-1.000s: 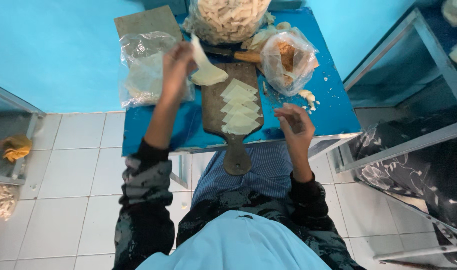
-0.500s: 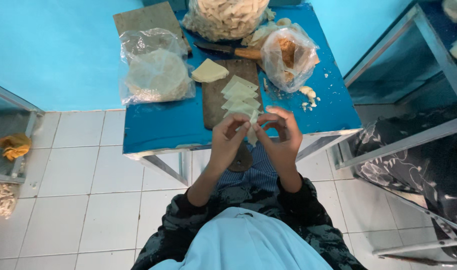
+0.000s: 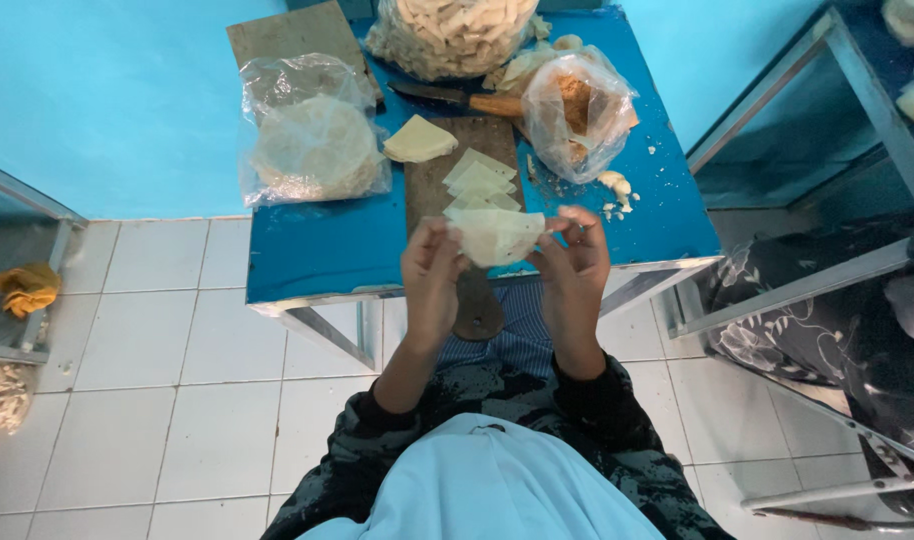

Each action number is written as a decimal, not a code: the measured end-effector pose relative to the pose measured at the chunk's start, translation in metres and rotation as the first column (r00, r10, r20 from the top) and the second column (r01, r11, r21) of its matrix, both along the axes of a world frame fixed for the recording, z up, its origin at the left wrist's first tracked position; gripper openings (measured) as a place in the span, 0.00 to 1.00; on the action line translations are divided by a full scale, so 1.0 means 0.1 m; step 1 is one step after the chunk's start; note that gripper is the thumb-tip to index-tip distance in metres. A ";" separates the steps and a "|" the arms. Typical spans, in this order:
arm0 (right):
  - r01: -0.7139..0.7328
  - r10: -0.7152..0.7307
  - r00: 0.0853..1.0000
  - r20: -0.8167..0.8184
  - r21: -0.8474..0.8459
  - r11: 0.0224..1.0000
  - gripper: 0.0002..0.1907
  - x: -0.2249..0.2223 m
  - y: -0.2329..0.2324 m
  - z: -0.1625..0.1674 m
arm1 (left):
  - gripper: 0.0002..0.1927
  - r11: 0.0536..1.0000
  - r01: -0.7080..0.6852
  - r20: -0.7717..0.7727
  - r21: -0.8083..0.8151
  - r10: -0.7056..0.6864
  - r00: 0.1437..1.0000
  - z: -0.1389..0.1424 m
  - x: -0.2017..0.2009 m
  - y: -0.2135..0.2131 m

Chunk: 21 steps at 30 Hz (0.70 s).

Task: The person sits at a blue table and assembles filled wafer snacks. They take flat square crackers from a pile on a wooden board, spoon brown filling from a plastic bag onto a cracker, then fold or stack the crackers together and place the finished piece back on the board, repeating the cycle.

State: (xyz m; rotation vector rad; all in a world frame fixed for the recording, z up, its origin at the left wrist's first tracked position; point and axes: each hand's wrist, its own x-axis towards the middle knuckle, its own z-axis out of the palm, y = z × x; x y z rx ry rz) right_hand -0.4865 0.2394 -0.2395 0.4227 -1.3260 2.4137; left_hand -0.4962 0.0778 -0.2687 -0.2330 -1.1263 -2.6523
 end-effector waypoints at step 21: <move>-0.070 0.091 0.991 -0.102 0.189 0.979 0.15 0.15 -0.15 0.00 | 0.14 0.880 0.237 0.154 -0.411 -0.189 0.970 0.09 0.07 -0.33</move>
